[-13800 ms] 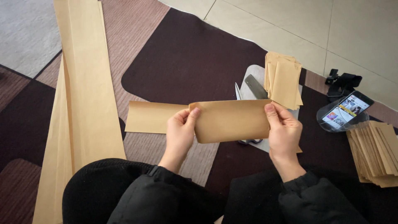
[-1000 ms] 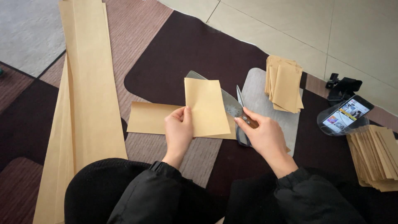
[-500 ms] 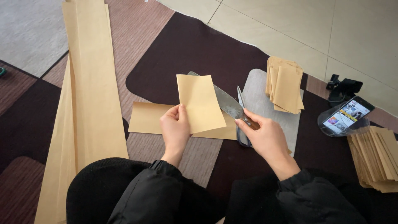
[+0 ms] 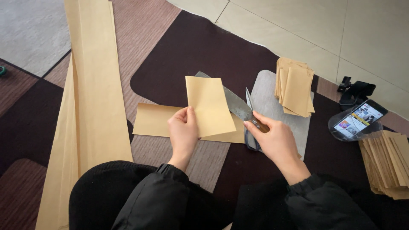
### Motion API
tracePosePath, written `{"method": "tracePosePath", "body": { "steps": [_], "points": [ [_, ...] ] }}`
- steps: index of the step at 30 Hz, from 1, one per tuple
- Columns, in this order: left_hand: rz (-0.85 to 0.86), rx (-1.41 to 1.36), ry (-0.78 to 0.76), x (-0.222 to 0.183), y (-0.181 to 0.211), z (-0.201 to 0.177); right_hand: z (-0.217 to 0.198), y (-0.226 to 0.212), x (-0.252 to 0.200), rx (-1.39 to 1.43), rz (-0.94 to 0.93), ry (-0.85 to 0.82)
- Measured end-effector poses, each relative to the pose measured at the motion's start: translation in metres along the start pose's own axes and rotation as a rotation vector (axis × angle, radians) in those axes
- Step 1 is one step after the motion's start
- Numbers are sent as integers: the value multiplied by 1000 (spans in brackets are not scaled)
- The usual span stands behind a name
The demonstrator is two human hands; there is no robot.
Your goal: Manually folding and creasing brown paper strips into sleeves using a knife and scissors.
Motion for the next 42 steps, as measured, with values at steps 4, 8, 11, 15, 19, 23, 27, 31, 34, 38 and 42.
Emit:
{"method": "tracePosePath", "body": {
  "steps": [4,8,11,15,19,23,27,31,34,38,42],
  "points": [
    [15,11,39,8,-8,-4,-3,-7,-8,22,3,-4],
    [19,-2,43,6,-5,-5,-3,-2,-5,21,26,-2],
    [8,-4,18,3,-2,-2,-1,1,0,23,40,-8],
    [-12,-7,-16,2,-8,4,2,4,4,19,43,-2],
    [-12,11,-9,3,-5,1,2,5,5,20,42,-10],
    [-9,13,44,5,-2,-7,-1,-2,-2,7,40,-10],
    [-4,29,63,5,1,-11,-3,-1,-2,6,47,-8],
    [-11,34,51,4,-2,-7,-2,1,1,20,53,-8],
    [-18,23,14,3,-7,-2,0,13,16,12,75,2],
    [-19,13,4,3,-2,-1,-4,41,42,24,81,84],
    [-7,-14,3,1,2,-3,2,107,85,1,142,120]
  ]
}}
Point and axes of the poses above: each hand's wrist, its own x-axis towards the middle knuckle, its own z-axis out of the palm, y = z × x, the point moved 6 cm from there along x, towards the middle knuckle, and after that the axes turned 10 degrees about x, right-handed, at the moved point
